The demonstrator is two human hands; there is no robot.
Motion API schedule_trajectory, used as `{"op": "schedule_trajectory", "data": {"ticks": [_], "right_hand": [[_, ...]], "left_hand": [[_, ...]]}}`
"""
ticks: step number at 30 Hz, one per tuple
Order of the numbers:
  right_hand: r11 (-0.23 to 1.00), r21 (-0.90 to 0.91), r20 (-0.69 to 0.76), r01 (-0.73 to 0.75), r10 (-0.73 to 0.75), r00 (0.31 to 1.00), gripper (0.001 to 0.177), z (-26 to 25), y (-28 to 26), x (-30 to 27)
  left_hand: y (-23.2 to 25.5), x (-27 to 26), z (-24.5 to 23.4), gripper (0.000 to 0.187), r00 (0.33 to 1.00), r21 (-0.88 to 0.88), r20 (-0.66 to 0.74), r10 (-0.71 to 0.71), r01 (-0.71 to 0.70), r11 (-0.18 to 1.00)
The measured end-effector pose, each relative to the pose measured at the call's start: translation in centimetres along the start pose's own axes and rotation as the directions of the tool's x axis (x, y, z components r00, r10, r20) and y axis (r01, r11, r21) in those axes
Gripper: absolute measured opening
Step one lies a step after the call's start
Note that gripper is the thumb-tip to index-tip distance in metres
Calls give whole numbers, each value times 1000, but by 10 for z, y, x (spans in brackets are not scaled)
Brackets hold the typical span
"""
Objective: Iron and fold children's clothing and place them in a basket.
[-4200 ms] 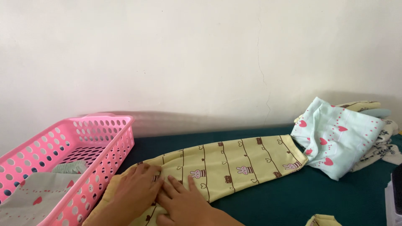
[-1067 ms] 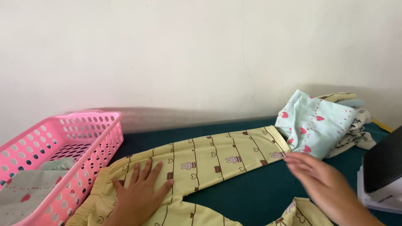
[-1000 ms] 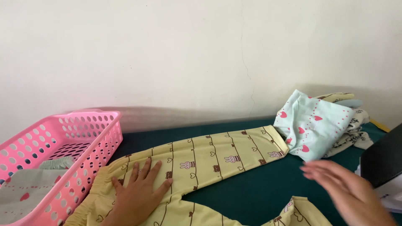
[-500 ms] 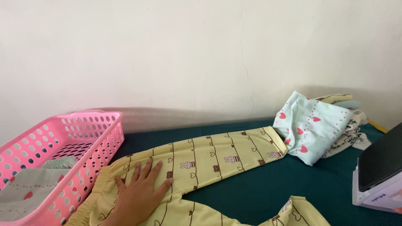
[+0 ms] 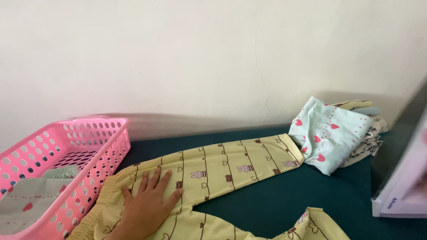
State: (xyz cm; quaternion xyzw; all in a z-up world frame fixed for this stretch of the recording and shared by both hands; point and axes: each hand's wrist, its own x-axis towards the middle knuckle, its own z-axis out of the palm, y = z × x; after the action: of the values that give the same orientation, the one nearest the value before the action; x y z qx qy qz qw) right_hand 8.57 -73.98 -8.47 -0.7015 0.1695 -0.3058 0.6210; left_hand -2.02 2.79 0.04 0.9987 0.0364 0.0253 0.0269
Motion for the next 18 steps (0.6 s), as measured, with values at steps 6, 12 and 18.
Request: {"op": "schedule_trajectory", "data": {"ticks": [6,12,18], "right_hand": [[886,-144,143,440,-422,895,64,168,-202,-234],[807,-91,533,584,-456,713,63,272,-272,-299],[576,-224,821,787,-324,470,80,324,-268,-323]], "left_hand": [[1,-1,-1,78,1000,5,-9,1,-1,1000],[-2,0,0,78,999,-35,-33,17,-18,999],[-5,1,5,76,1000,-22,-6,29,-29,999]]}}
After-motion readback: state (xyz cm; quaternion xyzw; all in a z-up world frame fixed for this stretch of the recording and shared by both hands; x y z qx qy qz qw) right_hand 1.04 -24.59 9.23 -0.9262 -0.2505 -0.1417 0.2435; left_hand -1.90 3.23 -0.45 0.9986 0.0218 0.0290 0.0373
